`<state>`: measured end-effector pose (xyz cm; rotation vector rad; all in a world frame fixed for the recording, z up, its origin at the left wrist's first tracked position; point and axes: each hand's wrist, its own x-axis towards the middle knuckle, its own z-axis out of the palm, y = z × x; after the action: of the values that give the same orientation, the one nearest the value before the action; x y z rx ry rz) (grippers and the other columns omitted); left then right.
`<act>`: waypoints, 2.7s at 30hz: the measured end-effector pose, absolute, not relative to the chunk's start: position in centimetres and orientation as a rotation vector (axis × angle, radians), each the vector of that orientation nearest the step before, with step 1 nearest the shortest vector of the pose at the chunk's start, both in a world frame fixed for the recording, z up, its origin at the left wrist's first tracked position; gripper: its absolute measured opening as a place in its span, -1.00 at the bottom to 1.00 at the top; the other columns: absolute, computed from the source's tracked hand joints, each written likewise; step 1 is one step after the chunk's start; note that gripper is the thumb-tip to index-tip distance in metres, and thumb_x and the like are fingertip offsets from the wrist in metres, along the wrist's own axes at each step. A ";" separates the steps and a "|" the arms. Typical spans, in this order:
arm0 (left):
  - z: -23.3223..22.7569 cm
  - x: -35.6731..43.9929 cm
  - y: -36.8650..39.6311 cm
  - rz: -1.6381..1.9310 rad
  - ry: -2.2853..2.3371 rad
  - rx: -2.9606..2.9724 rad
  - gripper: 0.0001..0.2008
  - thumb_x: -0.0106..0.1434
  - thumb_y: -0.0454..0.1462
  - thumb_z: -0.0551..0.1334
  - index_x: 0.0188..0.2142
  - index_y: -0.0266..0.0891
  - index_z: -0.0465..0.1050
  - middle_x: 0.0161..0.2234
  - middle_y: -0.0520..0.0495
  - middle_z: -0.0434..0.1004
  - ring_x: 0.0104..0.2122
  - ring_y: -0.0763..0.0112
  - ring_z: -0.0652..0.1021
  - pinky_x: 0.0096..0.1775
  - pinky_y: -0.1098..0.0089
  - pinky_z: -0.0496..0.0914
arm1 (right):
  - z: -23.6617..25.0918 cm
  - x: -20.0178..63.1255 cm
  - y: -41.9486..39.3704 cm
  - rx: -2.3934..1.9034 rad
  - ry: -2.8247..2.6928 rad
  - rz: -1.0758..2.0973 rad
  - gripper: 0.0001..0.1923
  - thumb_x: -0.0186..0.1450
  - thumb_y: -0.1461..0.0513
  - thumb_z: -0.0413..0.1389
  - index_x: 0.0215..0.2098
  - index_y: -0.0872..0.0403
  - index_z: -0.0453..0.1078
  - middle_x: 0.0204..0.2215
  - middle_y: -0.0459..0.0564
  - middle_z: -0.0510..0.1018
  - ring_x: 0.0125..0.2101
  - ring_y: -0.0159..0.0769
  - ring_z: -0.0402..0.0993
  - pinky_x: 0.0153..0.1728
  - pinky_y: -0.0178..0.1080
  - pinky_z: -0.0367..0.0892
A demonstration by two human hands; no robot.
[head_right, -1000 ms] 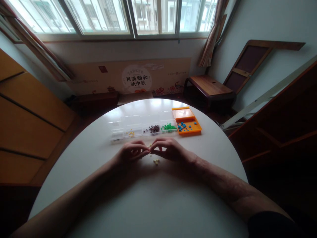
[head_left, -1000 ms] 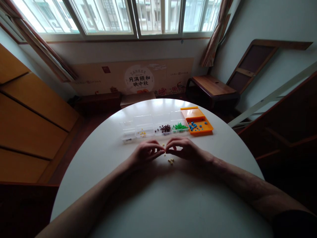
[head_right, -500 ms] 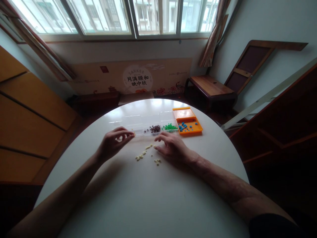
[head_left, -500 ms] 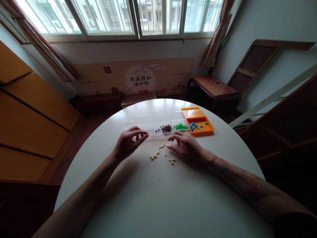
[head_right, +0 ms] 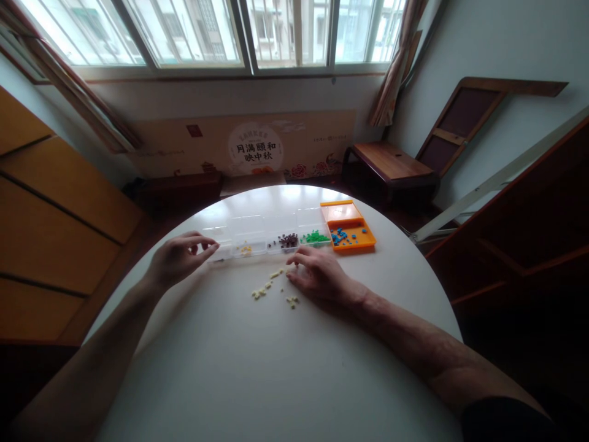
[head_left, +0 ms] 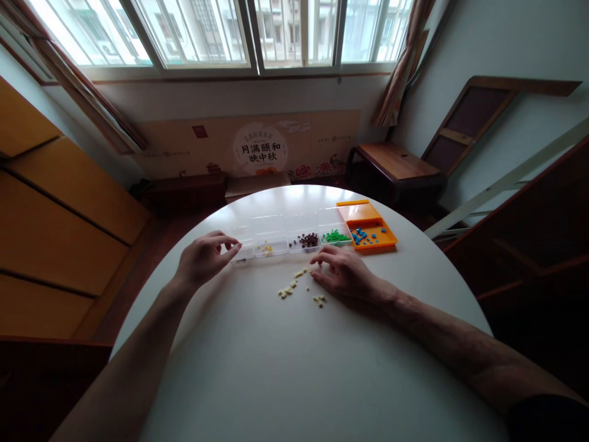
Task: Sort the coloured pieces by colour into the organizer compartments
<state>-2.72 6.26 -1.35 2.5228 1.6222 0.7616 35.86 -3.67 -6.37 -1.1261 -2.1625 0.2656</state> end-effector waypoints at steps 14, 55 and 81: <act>-0.7 -0.1 4.8 0.933 1.280 2.640 -0.74 0.46 -0.04 0.36 -0.22 -0.11 0.75 -0.31 -0.02 0.65 -0.47 0.45 0.45 -0.35 0.37 0.37 | -6.3 35.6 -3.1 -1.005 -2.114 0.295 -0.90 0.52 0.17 0.31 -0.15 0.02 0.63 -0.16 -0.02 0.68 -0.38 -0.37 0.49 -0.30 -0.27 0.38; -1.6 1.5 4.0 1.126 1.229 2.663 -0.80 0.46 -0.13 0.36 -0.23 -0.14 0.71 -0.28 -0.02 0.69 -0.46 0.45 0.50 -0.27 0.34 0.44 | -6.5 34.6 -3.2 -0.923 -2.230 0.228 -0.80 0.53 0.20 0.28 0.08 -0.06 0.67 -0.07 0.06 0.64 -0.11 -0.19 0.60 -0.08 -0.15 0.54; -2.0 4.3 1.8 1.040 0.921 2.755 -0.83 0.45 -0.13 0.40 -0.22 -0.14 0.70 -0.31 0.02 0.67 -0.47 0.47 0.48 -0.21 0.33 0.42 | -5.6 34.5 -3.5 -0.834 -2.083 0.367 -0.91 0.57 0.20 0.24 -0.07 0.04 0.59 -0.12 0.05 0.64 -0.23 -0.29 0.57 -0.26 -0.26 0.49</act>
<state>4.34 1.82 -2.03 2.7550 0.9206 1.0395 34.47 -3.47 -5.60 -0.8344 -2.0832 0.3667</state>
